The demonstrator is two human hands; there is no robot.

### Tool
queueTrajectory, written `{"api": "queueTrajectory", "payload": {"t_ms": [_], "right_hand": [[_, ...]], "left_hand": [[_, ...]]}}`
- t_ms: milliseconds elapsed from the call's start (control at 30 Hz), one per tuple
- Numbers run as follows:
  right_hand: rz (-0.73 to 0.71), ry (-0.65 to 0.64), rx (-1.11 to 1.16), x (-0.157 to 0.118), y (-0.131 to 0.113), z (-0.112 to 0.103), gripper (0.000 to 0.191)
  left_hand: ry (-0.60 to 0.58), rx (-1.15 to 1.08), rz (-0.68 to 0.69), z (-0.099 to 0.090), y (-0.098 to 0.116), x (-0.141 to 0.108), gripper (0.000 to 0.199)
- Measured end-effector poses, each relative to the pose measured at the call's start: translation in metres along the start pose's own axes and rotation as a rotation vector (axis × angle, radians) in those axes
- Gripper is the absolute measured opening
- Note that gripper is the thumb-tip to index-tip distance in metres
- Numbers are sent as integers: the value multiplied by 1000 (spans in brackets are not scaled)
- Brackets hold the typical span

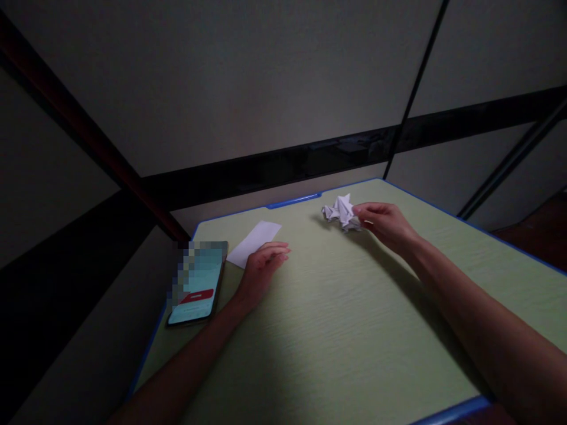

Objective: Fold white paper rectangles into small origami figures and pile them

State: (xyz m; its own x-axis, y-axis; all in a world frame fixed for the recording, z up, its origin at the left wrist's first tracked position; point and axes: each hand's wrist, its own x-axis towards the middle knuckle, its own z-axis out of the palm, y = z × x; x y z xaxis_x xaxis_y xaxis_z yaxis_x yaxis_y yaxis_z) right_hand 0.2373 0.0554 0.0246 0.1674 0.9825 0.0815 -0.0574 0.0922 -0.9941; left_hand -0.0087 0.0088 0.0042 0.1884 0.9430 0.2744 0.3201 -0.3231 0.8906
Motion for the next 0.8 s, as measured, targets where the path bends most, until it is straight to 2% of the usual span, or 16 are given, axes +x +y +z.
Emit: {"api": "queueTrajectory", "payload": {"t_ms": [100,200,300,600,800], "right_hand": [[19,118,-30,11,5,-26,6],[24,241,-102,15,13,-37,8],[11,286,-208,17,17,-40,9],[-47,367,-791,17,18,-43,11],[-108,376,-940,13,13,-40,13]], "left_hand": [[0,9,-5,0,0,0,17],[6,14,6,1,1,0,17],[11,14,18,1,1,1,17],[18,3,33,1,3,1,14],[24,-14,20,2,1,1,14]]}}
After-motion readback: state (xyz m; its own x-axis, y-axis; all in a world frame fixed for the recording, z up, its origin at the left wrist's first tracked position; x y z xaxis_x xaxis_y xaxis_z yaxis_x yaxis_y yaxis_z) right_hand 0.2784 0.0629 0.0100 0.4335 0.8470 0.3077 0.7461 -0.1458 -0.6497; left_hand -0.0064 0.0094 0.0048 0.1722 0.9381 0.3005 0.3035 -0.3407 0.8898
